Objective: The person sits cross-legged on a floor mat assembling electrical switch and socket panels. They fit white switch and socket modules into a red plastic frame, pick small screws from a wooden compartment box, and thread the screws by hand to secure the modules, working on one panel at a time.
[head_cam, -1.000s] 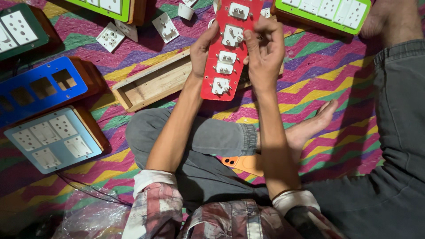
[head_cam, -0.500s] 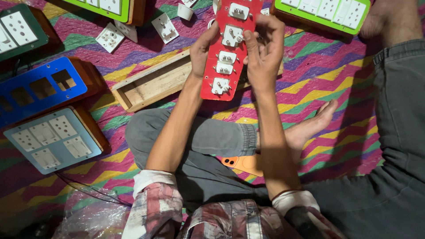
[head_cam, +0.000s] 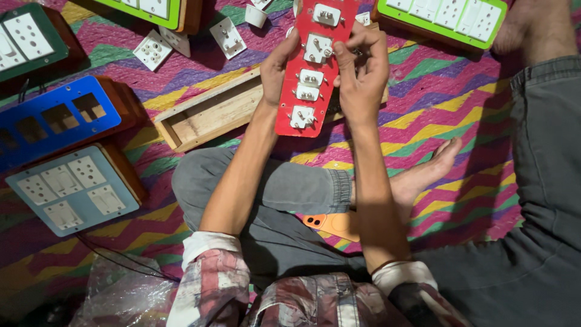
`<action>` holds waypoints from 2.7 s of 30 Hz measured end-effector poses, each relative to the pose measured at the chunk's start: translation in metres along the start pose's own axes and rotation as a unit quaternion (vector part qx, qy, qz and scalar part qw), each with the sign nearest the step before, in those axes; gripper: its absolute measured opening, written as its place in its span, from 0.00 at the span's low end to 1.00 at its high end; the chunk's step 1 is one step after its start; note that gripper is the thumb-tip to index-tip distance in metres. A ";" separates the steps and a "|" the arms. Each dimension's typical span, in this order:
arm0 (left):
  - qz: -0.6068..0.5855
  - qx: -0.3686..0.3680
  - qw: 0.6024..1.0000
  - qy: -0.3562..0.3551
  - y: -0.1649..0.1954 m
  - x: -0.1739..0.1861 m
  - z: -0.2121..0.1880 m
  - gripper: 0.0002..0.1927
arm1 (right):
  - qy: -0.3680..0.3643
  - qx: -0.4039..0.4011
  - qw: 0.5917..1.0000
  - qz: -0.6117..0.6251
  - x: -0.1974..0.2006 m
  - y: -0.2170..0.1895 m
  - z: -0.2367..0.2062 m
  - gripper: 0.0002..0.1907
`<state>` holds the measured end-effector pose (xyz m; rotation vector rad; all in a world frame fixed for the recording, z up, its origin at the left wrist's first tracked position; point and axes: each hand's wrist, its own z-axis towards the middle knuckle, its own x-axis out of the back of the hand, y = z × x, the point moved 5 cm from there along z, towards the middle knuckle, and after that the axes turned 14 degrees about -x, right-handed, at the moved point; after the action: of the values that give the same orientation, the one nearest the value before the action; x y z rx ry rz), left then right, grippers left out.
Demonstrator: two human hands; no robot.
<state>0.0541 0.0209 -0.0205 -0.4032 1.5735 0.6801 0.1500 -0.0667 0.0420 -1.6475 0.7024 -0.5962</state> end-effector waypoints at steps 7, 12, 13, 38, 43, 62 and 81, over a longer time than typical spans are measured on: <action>-0.004 0.007 1.000 -0.026 0.000 -0.005 -0.001 0.30 | -0.026 0.040 0.999 -0.012 0.005 0.010 0.002 0.09; -0.012 -0.004 1.000 0.000 -0.001 -0.009 0.000 0.28 | -0.023 0.056 0.998 -0.003 -0.003 -0.006 -0.002 0.13; -0.010 0.004 1.000 0.024 -0.002 -0.007 0.000 0.28 | -0.013 0.054 0.998 -0.025 -0.003 -0.010 -0.003 0.16; 0.449 -0.081 0.890 -0.021 -0.005 -0.008 0.010 0.22 | -0.068 -0.101 0.987 0.105 0.014 0.021 -0.020 0.17; 0.519 -0.134 0.844 -0.023 -0.002 -0.008 0.006 0.18 | 0.062 0.010 0.978 -0.201 0.025 0.011 -0.018 0.13; 0.435 -0.107 0.893 0.033 0.005 -0.005 0.007 0.21 | 0.148 0.089 0.829 -0.532 0.045 0.017 -0.022 0.04; 0.469 -0.096 0.878 0.024 -0.001 -0.005 0.007 0.20 | 0.132 0.113 0.873 -0.455 0.060 0.034 -0.015 0.07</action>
<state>0.0606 0.0243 -0.0160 0.2537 1.7163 1.5833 0.1767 -0.1251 0.0119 -1.6284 -0.0237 -1.5370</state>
